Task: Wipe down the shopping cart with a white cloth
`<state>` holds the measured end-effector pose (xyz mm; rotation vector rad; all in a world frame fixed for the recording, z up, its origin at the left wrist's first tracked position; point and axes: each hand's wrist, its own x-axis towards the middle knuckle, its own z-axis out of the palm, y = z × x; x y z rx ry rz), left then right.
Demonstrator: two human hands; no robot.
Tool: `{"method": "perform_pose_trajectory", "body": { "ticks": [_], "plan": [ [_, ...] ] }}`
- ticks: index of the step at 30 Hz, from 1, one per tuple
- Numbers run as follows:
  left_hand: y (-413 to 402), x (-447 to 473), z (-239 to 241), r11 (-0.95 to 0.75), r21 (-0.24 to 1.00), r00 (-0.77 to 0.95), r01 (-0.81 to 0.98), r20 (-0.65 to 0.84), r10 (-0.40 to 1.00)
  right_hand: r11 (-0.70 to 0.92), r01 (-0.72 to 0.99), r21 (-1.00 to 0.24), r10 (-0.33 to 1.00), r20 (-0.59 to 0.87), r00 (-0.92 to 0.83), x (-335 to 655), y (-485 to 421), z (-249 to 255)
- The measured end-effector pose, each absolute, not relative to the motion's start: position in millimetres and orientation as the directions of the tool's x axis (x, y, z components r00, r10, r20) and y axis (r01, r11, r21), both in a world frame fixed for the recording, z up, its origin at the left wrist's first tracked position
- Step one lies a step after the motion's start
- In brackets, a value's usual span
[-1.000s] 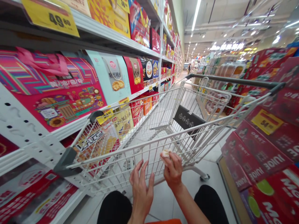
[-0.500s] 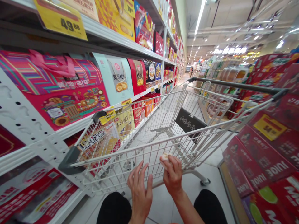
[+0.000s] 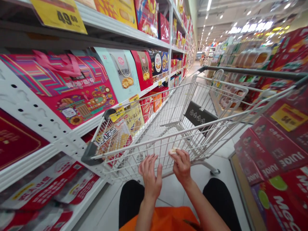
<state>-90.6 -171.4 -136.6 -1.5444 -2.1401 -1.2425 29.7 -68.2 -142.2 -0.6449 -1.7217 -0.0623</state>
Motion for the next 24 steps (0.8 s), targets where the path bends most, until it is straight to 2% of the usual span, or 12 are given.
{"method": "perform_pose_trajectory", "body": {
  "ticks": [6,12,14,17,20,24],
  "plan": [
    [-178,-89,-128,0.093,0.527,-0.41,0.845,0.528,0.744,0.833,0.447,-0.327,0.349,0.936,0.033,26,-56,-115],
    [-181,-89,-129,0.074,0.51,-0.381,0.857,0.529,0.758,0.832,0.459,-0.312,0.404,0.907,-0.116,26,-70,-153],
    [-181,-88,-128,0.066,0.517,-0.377,0.853,0.525,0.763,0.83,0.455,-0.323,0.426,0.893,-0.143,28,-73,-151],
    [-181,-86,-124,0.05,0.54,-0.382,0.84,0.525,0.76,0.832,0.441,-0.336,0.408,0.909,-0.078,28,-71,-130],
    [-182,-84,-121,0.029,0.558,-0.408,0.83,0.57,0.713,0.84,0.453,-0.297,0.36,0.931,-0.057,21,-67,-117],
    [-188,-85,-119,0.098,0.598,-0.54,0.796,0.626,0.562,0.868,0.445,-0.22,0.314,0.938,-0.15,14,-76,-140]
  ]
}}
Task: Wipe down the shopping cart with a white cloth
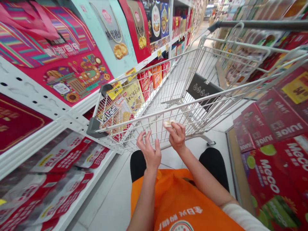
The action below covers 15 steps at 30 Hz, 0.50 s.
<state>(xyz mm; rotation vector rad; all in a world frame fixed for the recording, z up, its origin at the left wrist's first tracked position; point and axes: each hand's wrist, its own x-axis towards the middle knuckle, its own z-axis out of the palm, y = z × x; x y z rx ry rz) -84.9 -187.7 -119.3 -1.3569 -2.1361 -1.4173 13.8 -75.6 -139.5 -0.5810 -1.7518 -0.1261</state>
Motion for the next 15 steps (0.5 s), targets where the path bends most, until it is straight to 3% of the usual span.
{"method": "perform_pose_trajectory", "body": {
  "ticks": [4,11,15],
  "plan": [
    [-191,-89,-121,0.103,0.657,-0.602,0.747,0.603,0.524,0.883,0.406,-0.236,0.346,0.912,-0.222,14,-84,-151],
    [-188,-93,-129,0.038,0.734,-0.656,0.678,0.581,0.481,0.847,0.443,-0.293,0.345,0.938,-0.04,6,-71,-118],
    [-191,-100,-132,0.024,0.762,-0.654,0.647,0.539,0.531,0.874,0.399,-0.277,0.368,0.913,-0.173,5,-81,-143]
  ]
}}
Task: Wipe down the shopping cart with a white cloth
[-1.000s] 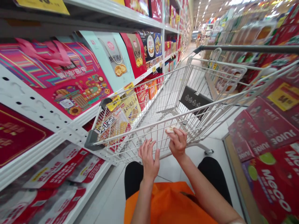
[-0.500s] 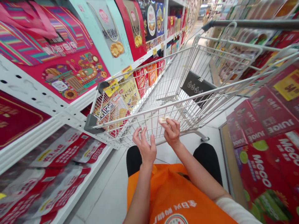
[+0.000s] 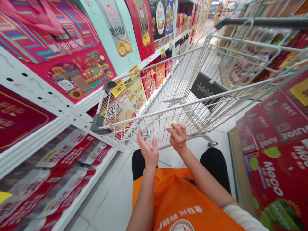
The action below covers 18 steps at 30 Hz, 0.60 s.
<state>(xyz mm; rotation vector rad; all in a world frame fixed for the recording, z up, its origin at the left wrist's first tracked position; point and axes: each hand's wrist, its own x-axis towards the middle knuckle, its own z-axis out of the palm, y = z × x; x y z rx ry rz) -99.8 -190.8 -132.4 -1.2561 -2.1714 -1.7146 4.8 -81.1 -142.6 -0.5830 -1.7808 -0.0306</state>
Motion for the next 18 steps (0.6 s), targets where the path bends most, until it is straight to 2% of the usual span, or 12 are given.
{"method": "perform_pose_trajectory", "body": {
  "ticks": [3,10,18],
  "plan": [
    [-192,-101,-132,0.022,0.771,-0.658,0.637,0.528,0.537,0.887,0.367,-0.28,0.385,0.887,-0.256,7,-87,-148],
    [-195,-98,-131,0.015,0.8,-0.671,0.6,0.493,0.554,0.854,0.44,-0.277,0.364,0.923,-0.124,-3,-80,-107],
    [-201,-98,-132,-0.008,0.794,-0.645,0.608,0.5,0.579,0.907,0.345,-0.242,0.341,0.903,-0.262,-10,-99,-149]
  ]
}}
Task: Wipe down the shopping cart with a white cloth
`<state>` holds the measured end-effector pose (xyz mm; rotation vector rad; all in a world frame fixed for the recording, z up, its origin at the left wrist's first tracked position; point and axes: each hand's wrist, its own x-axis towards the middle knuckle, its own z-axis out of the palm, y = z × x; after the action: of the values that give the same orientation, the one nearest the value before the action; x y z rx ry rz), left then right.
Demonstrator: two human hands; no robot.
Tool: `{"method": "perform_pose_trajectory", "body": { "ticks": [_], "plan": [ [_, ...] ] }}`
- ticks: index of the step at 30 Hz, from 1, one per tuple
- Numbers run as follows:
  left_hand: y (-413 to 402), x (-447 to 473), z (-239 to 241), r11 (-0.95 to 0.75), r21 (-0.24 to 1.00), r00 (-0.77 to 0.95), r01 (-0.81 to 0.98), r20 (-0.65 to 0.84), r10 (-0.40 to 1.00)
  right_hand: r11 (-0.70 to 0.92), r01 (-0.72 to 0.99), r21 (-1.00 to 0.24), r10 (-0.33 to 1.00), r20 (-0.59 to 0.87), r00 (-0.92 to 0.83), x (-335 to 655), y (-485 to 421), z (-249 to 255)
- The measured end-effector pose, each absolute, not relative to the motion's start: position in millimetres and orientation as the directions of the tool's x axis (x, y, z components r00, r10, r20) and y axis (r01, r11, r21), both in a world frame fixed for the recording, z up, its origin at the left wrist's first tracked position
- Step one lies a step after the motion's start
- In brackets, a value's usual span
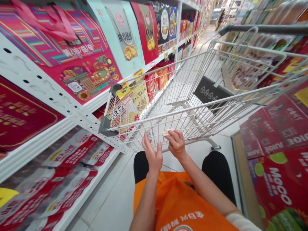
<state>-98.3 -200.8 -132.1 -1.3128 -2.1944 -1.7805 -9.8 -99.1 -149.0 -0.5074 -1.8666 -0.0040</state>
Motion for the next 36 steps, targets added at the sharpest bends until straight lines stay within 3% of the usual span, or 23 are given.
{"method": "perform_pose_trajectory", "body": {
  "ticks": [7,13,20,27,31,36],
  "plan": [
    [-203,-95,-135,-0.023,0.8,-0.646,0.6,0.501,0.576,0.89,0.355,-0.287,0.341,0.935,-0.098,-11,-92,-118],
    [-207,-94,-139,-0.045,0.814,-0.637,0.579,0.485,0.599,0.898,0.335,-0.286,0.371,0.901,-0.224,-8,-100,-139],
    [-209,-90,-135,-0.083,0.849,-0.651,0.522,0.459,0.605,0.865,0.371,-0.337,0.383,0.922,-0.058,-10,-98,-114],
    [-209,-86,-134,-0.071,0.832,-0.629,0.551,0.47,0.619,0.88,0.328,-0.344,0.422,0.884,-0.203,-4,-108,-131],
    [-209,-84,-133,-0.071,0.838,-0.639,0.54,0.464,0.613,0.855,0.328,-0.402,0.454,0.886,-0.098,-5,-106,-105],
    [-212,-85,-136,-0.08,0.844,-0.626,0.53,0.453,0.634,0.871,0.347,-0.347,0.401,0.911,-0.098,-14,-113,-117]
  ]
}}
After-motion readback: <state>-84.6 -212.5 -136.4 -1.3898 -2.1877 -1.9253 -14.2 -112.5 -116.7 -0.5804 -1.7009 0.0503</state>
